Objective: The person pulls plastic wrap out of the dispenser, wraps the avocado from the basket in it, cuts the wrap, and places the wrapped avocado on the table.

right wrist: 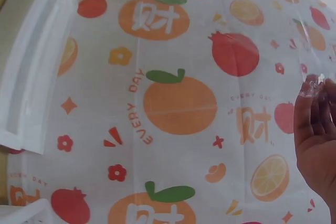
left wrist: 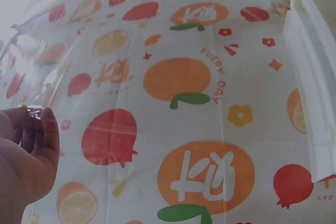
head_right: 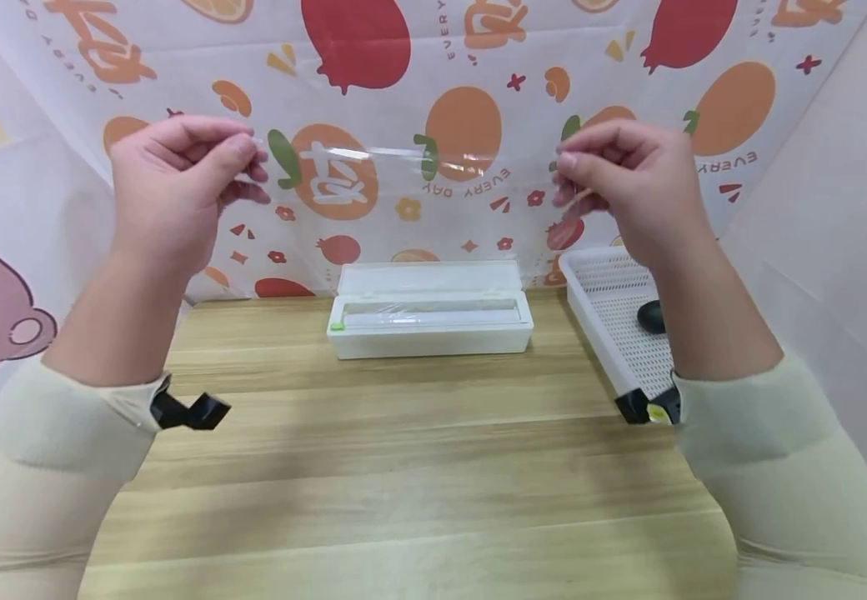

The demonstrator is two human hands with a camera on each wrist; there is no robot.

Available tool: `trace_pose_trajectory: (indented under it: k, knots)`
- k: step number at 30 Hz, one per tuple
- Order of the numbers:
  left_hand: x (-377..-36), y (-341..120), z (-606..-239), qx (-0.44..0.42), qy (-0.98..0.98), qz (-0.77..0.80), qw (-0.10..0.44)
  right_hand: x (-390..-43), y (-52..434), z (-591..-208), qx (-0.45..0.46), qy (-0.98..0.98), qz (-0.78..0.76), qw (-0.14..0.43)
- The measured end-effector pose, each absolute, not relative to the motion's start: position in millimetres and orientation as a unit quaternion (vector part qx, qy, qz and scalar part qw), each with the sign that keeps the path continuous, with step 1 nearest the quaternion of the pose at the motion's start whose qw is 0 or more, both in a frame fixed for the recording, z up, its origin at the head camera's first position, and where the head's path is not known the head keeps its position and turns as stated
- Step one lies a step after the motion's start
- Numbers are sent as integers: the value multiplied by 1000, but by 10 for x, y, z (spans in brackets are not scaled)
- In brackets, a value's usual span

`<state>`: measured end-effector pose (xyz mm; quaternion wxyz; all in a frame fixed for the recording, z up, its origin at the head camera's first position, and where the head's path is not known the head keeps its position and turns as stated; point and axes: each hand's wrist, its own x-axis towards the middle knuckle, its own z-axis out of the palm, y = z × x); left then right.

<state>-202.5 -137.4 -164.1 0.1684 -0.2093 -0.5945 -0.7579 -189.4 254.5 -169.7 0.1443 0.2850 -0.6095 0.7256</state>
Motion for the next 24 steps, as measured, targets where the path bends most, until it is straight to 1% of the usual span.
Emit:
trace_pose_trajectory:
  k: [5,9,13,18,21,24]
  knots:
    - [-1851,-1423,-1941,-239,-616,-743,105,-1745,2655,-2056,351,-622,698,55]
    - [-1696,-1478,-2231,-241,-645,-725,12,-1604,2668,-2387,347,-666,661,-6]
    - [-1509,-1509,-2535,-233,-695,-674,-93,-1446,2682,-2708,337,-712,606,-113]
    - [-1312,-1562,-2928,-231,-725,-619,-196,-1292,2625,-3146,355,-720,541,-252]
    - [-1249,-1577,-3213,-226,-721,-609,-241,-1228,2558,-3430,356,-695,539,-315]
    - [-1207,-1561,-3512,-215,-707,-612,-282,-1185,2504,-3710,342,-674,546,-361]
